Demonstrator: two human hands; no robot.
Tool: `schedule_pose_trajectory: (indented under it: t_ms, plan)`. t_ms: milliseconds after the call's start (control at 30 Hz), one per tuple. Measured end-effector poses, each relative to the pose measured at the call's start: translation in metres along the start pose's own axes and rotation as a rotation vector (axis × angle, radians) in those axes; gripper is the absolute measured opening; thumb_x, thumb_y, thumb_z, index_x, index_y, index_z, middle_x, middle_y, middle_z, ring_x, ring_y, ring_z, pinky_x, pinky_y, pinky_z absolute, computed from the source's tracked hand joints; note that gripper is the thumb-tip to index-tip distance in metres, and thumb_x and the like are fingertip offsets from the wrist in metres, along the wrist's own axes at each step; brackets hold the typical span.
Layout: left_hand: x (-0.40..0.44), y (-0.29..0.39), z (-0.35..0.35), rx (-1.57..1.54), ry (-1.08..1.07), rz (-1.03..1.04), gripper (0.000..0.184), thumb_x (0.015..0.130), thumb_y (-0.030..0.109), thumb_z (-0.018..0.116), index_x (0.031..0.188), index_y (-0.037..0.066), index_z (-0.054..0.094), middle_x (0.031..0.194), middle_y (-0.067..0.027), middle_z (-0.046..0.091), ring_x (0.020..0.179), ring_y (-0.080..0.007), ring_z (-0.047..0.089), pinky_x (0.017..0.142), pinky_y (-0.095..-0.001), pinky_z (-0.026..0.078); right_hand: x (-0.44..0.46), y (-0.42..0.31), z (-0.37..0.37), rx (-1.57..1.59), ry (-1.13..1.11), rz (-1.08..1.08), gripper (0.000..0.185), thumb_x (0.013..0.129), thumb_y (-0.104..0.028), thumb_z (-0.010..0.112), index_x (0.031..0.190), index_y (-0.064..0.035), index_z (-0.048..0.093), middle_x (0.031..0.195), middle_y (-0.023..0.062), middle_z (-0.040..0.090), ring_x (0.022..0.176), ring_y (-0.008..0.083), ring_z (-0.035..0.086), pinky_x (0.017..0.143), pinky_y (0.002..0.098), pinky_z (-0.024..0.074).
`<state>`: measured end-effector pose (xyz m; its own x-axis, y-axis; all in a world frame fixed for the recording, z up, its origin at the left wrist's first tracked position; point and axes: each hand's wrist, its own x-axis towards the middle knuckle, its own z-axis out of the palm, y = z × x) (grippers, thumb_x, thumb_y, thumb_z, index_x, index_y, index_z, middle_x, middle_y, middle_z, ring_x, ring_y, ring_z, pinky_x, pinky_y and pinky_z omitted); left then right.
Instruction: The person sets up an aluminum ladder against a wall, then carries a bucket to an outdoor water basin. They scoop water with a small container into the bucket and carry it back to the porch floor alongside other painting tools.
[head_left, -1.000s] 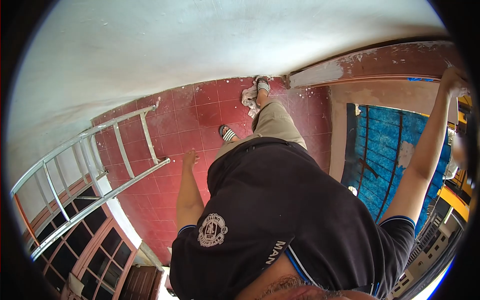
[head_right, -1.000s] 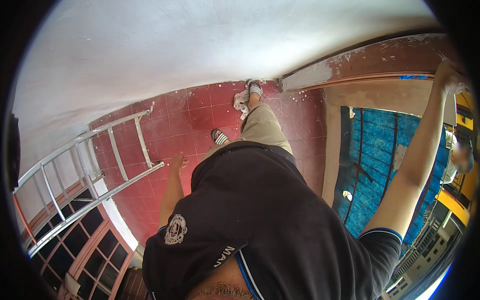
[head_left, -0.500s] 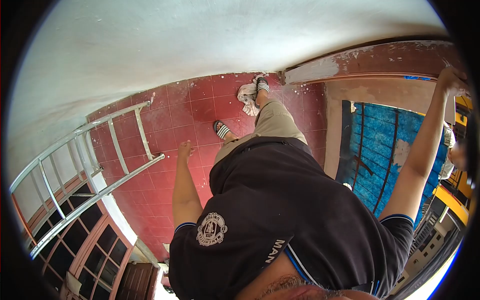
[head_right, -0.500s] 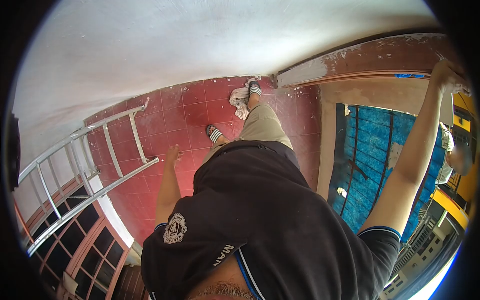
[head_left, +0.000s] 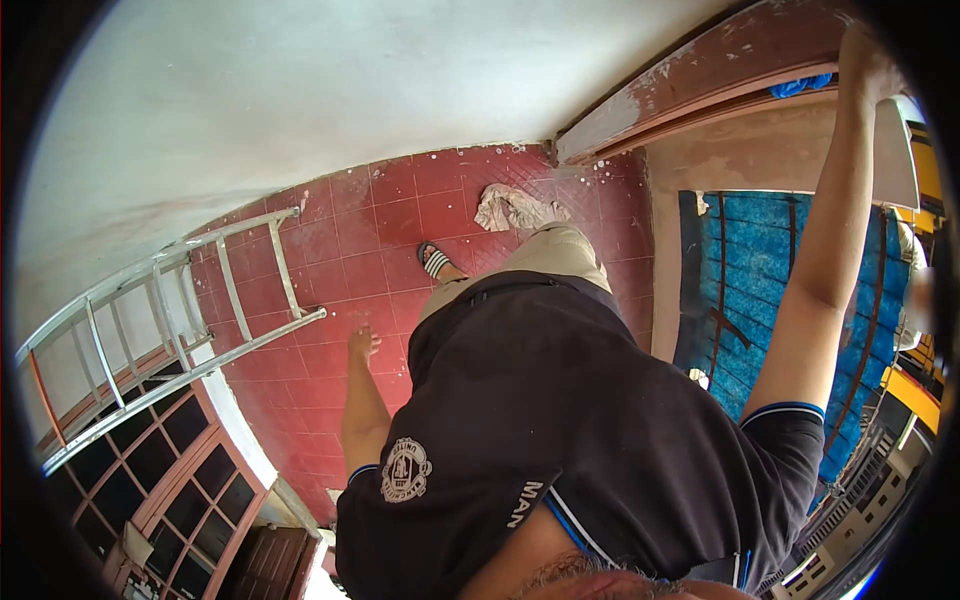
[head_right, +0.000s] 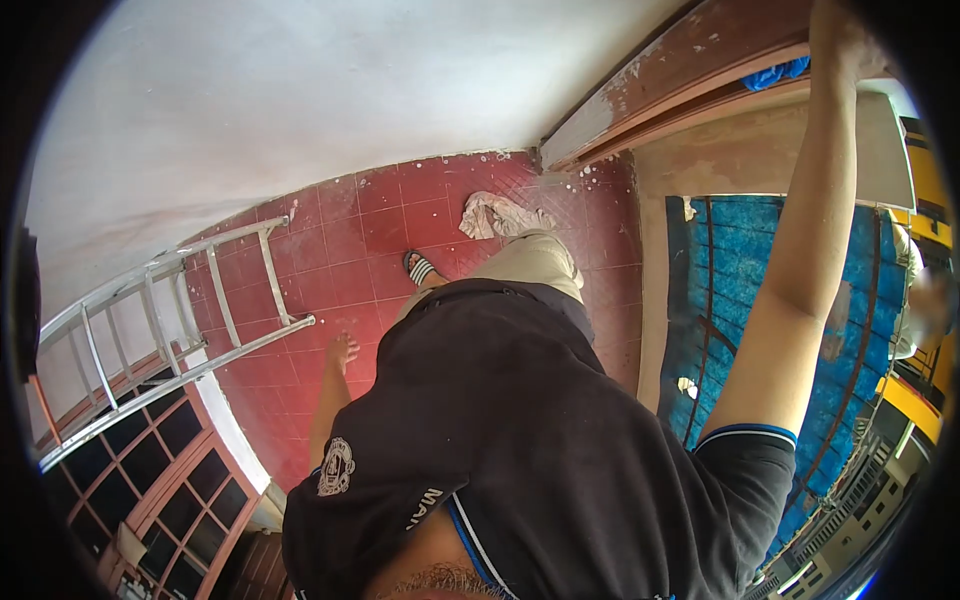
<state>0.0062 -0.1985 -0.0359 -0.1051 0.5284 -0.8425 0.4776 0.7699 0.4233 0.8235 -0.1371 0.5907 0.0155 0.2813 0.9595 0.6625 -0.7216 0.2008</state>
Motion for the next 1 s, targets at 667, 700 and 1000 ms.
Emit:
schedule_pose_trajectory:
  t_ms: [667, 700, 1000]
  plan:
    - [-0.184, 0.122, 0.377, 0.429, -0.157, 0.372, 0.033, 0.094, 0.030, 0.052, 0.097, -0.002, 0.060, 0.081, -0.0098, 0.065, 0.073, -0.0199, 0.066, 0.066, -0.0319, 0.052, -0.573, 0.306, -0.146, 0.627, -1.653, 0.182, 0.029, 0.090, -0.024, 0.054, 0.075, 0.0012, 0.059, 0.085, 0.0221, 0.062, 0.080, 0.0421, 0.061, 0.072, 0.0486, 0.0489]
    - [-0.187, 0.123, 0.381, 0.452, -0.182, 0.367, 0.032, 0.094, 0.030, 0.053, 0.096, -0.001, 0.060, 0.079, -0.0089, 0.064, 0.072, -0.0196, 0.065, 0.065, -0.0310, 0.051, -0.580, 0.312, -0.146, 0.598, -1.734, 0.250, 0.029, 0.090, -0.024, 0.054, 0.078, 0.0014, 0.060, 0.087, 0.0224, 0.063, 0.082, 0.0421, 0.061, 0.074, 0.0487, 0.0490]
    - [-0.166, 0.130, 0.392, 0.625, -0.185, 0.244, 0.032, 0.094, 0.032, 0.052, 0.088, 0.002, 0.059, 0.073, -0.0064, 0.064, 0.065, -0.0166, 0.065, 0.062, -0.0312, 0.050, -0.622, 0.330, -0.159, 0.518, -1.840, 0.541, 0.030, 0.089, -0.027, 0.055, 0.083, 0.0011, 0.063, 0.088, 0.0239, 0.064, 0.086, 0.0429, 0.061, 0.075, 0.0484, 0.0493]
